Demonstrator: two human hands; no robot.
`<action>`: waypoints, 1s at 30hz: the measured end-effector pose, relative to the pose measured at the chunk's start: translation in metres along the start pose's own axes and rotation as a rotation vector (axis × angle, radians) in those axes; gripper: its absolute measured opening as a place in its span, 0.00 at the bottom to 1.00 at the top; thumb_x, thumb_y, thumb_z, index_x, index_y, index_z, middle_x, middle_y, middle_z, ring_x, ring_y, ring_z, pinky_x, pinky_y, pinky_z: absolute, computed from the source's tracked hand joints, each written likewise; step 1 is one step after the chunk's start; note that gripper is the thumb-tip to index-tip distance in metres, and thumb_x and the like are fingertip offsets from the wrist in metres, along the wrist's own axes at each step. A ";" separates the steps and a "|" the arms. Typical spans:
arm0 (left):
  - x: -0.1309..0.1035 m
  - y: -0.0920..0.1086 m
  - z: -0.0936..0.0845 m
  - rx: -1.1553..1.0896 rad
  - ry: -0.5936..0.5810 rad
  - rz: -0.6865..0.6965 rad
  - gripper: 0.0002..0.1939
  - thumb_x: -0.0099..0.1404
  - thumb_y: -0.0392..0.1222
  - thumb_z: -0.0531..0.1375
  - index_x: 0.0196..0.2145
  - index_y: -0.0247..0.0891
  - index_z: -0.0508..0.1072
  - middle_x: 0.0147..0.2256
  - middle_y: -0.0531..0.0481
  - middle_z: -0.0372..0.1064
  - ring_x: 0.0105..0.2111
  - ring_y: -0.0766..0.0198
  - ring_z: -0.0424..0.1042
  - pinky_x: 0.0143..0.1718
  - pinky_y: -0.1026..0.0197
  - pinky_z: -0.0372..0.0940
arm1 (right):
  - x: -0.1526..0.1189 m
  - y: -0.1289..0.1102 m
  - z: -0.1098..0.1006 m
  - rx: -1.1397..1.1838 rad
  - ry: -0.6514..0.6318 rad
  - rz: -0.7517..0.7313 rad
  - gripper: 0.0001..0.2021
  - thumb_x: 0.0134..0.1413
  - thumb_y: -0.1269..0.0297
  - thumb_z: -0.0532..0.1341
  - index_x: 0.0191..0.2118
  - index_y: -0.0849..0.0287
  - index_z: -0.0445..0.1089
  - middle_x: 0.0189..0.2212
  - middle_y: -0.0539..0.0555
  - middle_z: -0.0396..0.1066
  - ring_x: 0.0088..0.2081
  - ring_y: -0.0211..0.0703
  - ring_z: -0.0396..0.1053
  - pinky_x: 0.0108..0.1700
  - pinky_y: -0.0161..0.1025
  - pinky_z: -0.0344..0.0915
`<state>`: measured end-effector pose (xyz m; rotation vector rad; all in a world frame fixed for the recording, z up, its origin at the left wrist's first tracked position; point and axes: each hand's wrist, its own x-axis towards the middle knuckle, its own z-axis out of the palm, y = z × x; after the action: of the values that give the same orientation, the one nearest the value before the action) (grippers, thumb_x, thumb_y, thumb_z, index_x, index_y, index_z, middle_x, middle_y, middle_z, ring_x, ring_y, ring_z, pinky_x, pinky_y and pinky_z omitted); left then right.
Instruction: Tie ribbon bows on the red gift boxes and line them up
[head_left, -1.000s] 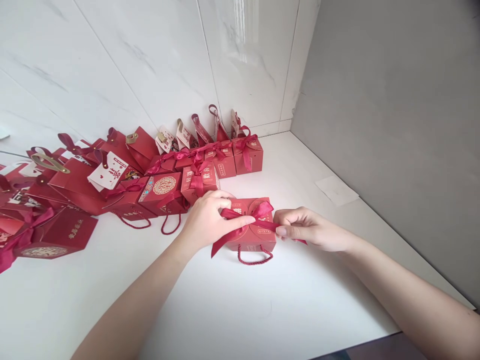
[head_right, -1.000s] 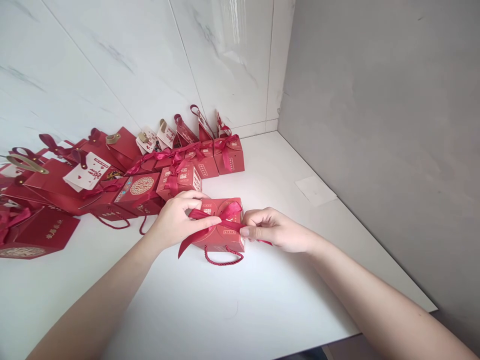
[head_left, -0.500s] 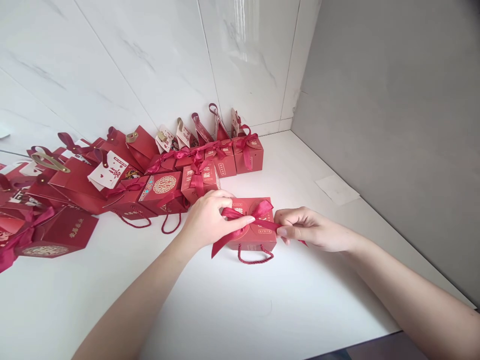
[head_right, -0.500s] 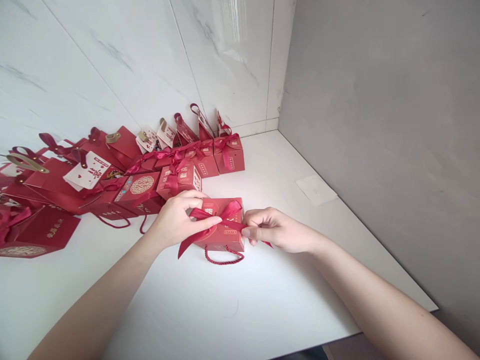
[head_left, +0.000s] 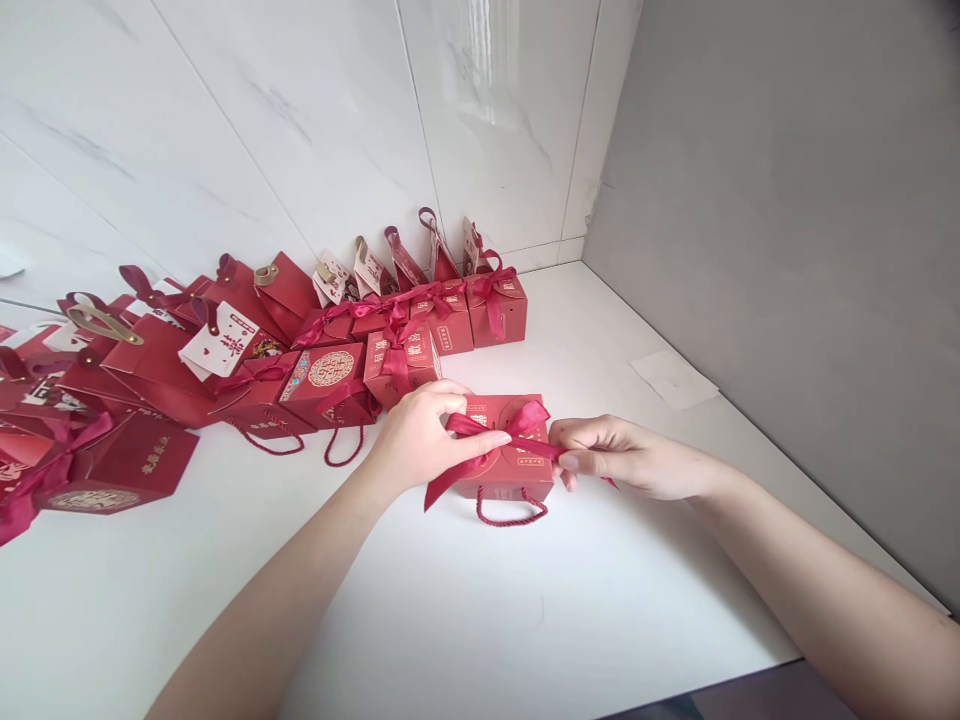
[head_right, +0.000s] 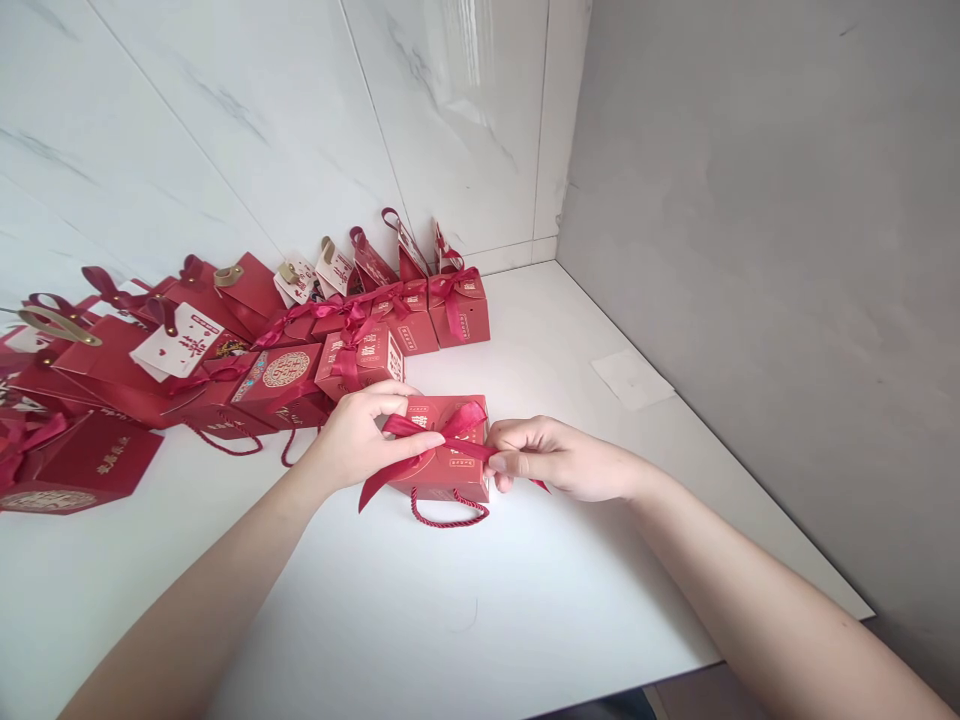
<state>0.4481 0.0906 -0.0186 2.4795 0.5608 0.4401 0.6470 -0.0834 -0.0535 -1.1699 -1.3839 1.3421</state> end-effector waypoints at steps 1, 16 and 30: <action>0.000 0.001 0.000 0.000 0.000 -0.002 0.20 0.53 0.58 0.66 0.21 0.39 0.71 0.37 0.47 0.72 0.33 0.59 0.72 0.33 0.58 0.65 | 0.000 0.000 0.000 0.012 -0.006 -0.004 0.16 0.65 0.56 0.57 0.28 0.60 0.69 0.32 0.52 0.66 0.35 0.39 0.65 0.38 0.37 0.61; 0.009 -0.005 -0.007 -0.456 -0.249 -0.161 0.24 0.66 0.57 0.54 0.22 0.36 0.67 0.37 0.47 0.69 0.33 0.62 0.67 0.35 0.58 0.62 | -0.001 0.005 -0.007 0.031 -0.008 -0.004 0.17 0.61 0.56 0.62 0.25 0.60 0.65 0.33 0.52 0.68 0.35 0.39 0.63 0.36 0.38 0.59; 0.011 -0.015 -0.019 -0.414 -0.464 -0.131 0.14 0.54 0.50 0.69 0.32 0.36 0.76 0.51 0.47 0.67 0.41 0.61 0.71 0.42 0.60 0.66 | -0.014 -0.004 -0.020 0.013 -0.236 0.053 0.13 0.61 0.60 0.62 0.31 0.64 0.78 0.26 0.55 0.74 0.27 0.36 0.68 0.32 0.35 0.64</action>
<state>0.4453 0.1151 -0.0104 2.0344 0.3884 -0.0730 0.6694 -0.0929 -0.0485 -1.0719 -1.5154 1.5644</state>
